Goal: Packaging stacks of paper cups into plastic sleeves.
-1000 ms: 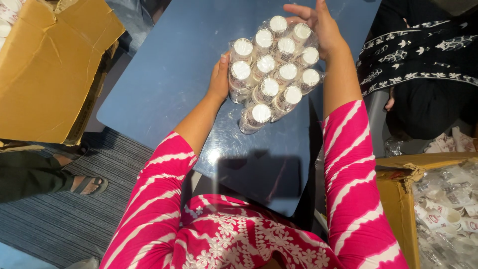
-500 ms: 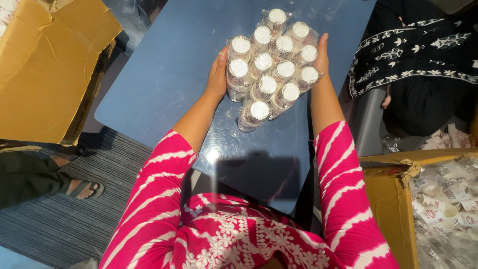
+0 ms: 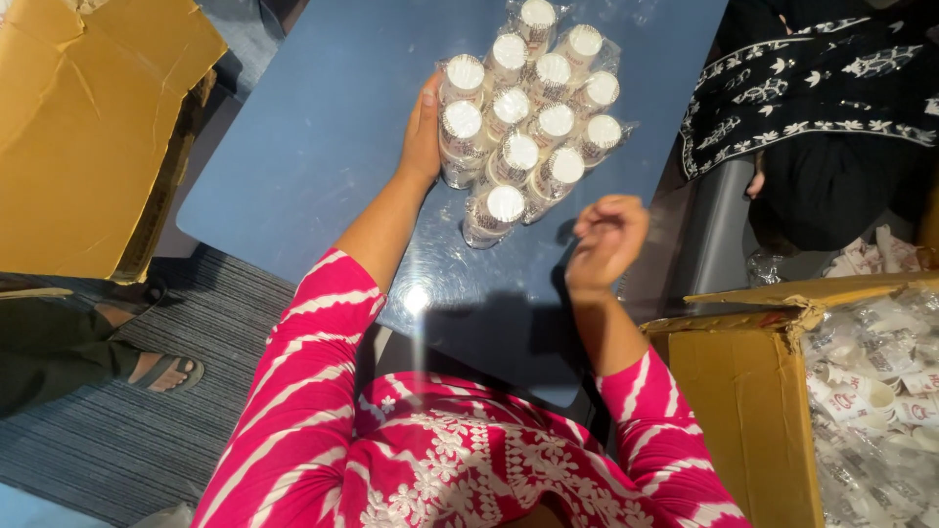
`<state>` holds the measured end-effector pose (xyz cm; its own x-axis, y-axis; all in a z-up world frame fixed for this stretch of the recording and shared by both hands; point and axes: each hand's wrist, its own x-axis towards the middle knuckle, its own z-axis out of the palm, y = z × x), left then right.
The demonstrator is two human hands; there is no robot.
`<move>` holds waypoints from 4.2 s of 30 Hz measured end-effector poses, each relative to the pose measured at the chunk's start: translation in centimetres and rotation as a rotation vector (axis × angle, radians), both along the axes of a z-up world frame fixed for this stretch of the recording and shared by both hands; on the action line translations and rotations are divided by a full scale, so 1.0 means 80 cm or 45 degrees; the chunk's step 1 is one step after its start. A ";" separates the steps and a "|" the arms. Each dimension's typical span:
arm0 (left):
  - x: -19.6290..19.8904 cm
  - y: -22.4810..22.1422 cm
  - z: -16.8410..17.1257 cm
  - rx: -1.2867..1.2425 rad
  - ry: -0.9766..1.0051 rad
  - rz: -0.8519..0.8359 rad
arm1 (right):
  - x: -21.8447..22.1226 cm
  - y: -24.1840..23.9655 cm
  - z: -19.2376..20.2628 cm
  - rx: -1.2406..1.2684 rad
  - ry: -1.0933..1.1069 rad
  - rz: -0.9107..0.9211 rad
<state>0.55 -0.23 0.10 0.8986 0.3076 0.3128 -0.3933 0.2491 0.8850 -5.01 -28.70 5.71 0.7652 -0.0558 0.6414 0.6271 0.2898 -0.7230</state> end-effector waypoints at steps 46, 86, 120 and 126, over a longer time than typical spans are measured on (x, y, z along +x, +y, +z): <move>-0.010 0.001 0.014 0.010 -0.003 0.055 | 0.162 -0.045 -0.062 -0.307 0.408 0.087; -0.111 -0.231 0.061 0.919 -0.068 0.254 | 0.246 -0.039 -0.040 -0.538 1.128 -0.064; -0.112 -0.218 0.059 0.973 0.153 0.092 | 0.005 -0.074 -0.018 -0.658 0.300 0.202; -0.114 -0.220 0.055 0.836 0.179 -0.005 | 0.029 -0.082 -0.048 -0.695 0.382 -0.044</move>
<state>-8.57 -17.86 4.51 0.9451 0.0900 0.3140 -0.2636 -0.3576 0.8959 -2.66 -35.29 1.85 0.9201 0.1915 0.3415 0.3759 -0.1877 -0.9074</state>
